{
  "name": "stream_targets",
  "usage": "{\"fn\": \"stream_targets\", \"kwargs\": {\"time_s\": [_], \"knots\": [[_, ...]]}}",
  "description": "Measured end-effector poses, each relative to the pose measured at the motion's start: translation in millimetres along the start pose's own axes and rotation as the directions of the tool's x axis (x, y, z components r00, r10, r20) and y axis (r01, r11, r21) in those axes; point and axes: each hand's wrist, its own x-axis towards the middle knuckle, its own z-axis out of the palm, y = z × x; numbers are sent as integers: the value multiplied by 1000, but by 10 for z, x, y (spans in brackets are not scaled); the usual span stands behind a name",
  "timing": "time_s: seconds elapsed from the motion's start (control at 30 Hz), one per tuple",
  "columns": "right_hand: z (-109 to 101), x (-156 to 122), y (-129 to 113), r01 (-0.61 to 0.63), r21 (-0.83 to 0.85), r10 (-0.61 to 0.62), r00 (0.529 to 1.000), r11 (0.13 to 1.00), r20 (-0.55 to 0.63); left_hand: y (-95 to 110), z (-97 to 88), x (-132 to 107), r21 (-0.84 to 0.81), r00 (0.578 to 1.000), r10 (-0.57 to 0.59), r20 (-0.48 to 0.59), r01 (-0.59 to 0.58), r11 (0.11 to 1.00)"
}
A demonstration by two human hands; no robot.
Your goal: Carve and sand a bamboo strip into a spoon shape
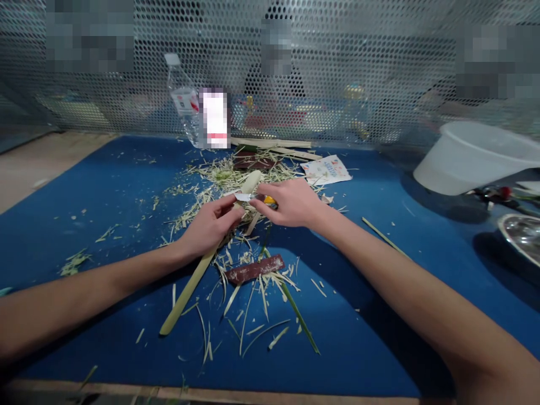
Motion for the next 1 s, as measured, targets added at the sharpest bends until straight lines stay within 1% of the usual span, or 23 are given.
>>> {"fn": "stream_targets", "kwargs": {"time_s": [0.27,0.63,0.83,1.0], "knots": [[25,13,-35,-91,-80,85,994,993,-71,-62,7,18,-84,999,-51,1,51,995],[76,30,-90,-174,-112,163,981,978,-105,-95,15,60,-188,996,-82,-26,76,979],[101,34,-103,-211,-118,196,972,970,-129,-117,17,91,-243,997,-78,-22,71,967],[137,44,-144,-228,-110,210,966,967,-153,-117,13,113,-278,995,-103,-14,95,956]]}}
